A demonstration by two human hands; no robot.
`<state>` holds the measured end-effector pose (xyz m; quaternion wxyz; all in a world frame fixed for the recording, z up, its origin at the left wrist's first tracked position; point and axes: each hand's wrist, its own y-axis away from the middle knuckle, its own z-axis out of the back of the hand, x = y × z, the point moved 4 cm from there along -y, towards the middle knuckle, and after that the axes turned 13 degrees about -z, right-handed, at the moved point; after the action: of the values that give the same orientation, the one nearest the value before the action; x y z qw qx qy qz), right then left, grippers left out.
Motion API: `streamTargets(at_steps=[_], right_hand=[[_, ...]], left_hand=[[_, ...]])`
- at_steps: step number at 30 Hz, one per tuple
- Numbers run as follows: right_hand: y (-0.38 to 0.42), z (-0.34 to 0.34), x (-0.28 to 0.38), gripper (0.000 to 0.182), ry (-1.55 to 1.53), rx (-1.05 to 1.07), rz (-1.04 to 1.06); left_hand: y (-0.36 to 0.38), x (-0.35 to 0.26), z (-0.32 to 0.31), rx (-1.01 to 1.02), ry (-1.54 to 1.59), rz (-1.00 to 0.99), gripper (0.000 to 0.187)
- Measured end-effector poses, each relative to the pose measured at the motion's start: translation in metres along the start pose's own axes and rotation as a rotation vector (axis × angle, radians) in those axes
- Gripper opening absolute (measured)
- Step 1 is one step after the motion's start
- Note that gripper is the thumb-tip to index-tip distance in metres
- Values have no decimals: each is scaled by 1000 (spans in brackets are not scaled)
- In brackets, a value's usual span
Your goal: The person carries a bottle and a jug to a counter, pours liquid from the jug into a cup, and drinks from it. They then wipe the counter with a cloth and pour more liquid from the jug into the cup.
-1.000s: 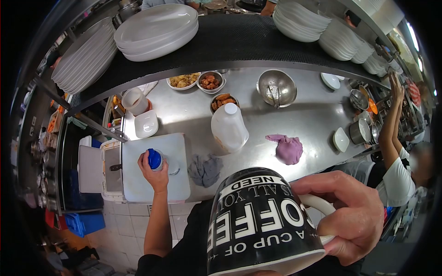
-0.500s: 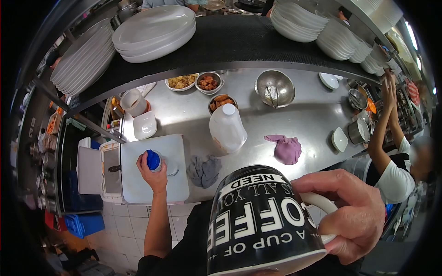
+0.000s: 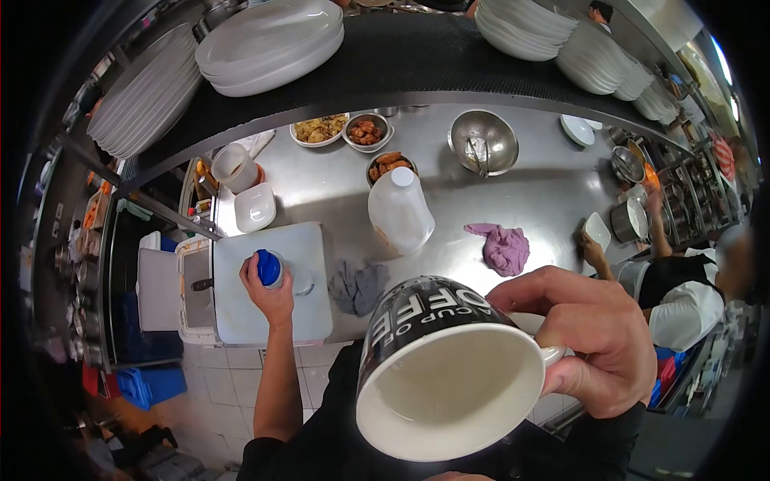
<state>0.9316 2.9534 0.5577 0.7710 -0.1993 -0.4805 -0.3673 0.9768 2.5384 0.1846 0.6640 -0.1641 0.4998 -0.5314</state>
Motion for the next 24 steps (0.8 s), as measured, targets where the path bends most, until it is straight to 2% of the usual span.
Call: streamTargets(at_steps=[7,10,24], right_hand=[[3,-2,5,56,16,18,35],[6,-5,10,57,-94,-83,2],[14,3,21,53,132,-70,218]], left_hand=[[0,1,-1,-11,10,-7,78],[-1,-1,0,-6,-9,2,78],[-2,-3,0,-12,-14,8,77]])
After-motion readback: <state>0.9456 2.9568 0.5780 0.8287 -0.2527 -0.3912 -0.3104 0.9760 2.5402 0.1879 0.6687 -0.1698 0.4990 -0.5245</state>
